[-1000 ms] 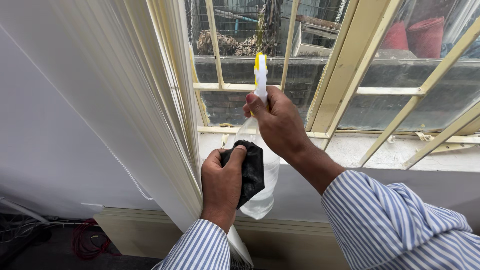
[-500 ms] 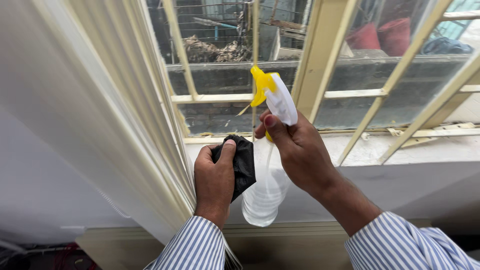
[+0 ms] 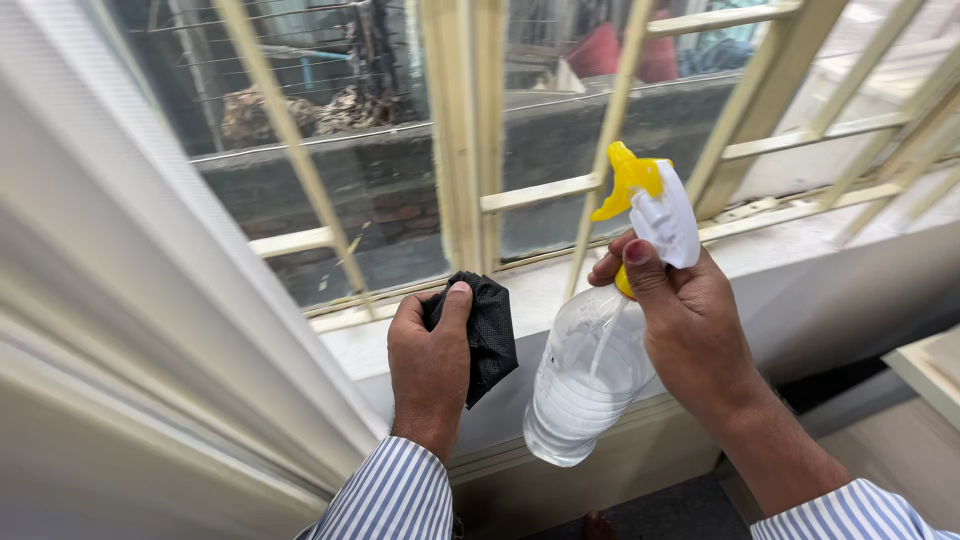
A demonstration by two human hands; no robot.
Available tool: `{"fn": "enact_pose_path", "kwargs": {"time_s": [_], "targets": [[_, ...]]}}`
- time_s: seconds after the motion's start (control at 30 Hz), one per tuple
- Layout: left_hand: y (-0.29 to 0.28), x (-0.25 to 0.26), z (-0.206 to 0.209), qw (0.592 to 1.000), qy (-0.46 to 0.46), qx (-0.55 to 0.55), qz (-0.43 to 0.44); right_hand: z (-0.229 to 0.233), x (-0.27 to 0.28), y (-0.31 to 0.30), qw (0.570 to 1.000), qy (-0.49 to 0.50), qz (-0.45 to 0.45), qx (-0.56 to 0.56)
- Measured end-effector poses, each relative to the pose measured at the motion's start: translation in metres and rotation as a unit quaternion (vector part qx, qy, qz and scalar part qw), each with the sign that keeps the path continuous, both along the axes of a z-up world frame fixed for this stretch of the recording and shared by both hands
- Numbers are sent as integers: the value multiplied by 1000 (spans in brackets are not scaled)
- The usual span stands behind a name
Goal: The person is cleaning a window with a metal grid. They use a spray bottle to apply cleaning solution and a cloth to wipe the glass and frame. The person is sitting on the floor while performing the task.
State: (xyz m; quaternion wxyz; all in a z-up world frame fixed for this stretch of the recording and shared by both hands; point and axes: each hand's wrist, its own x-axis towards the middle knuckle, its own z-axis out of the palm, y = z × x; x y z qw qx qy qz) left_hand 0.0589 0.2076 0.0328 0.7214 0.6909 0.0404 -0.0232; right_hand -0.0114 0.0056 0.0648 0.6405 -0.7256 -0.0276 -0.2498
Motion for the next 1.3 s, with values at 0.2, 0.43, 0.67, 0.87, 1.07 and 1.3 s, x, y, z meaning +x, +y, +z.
{"fn": "enact_pose_path", "kwargs": {"time_s": [0.2,0.43,0.67,0.87,1.07,1.3], "targets": [[-63,6,9,998,2,4,-62,1,-7,-71,995,-14,-96,-20],[-119,8,15,993,17,-10,-117,12,0,-151,988,-72,-136,-3],[-158,11,11,990,-2,2,-143,12,15,-200,990,-64,-117,-36],[-180,11,5,989,13,-24,-148,-2,42,-210,992,-75,-97,-13],[-202,8,5,987,20,-31,-158,-2,48,-209,990,10,-140,-16],[-216,7,11,981,54,-37,-181,26,35,-209,990,-29,-129,-51]]}}
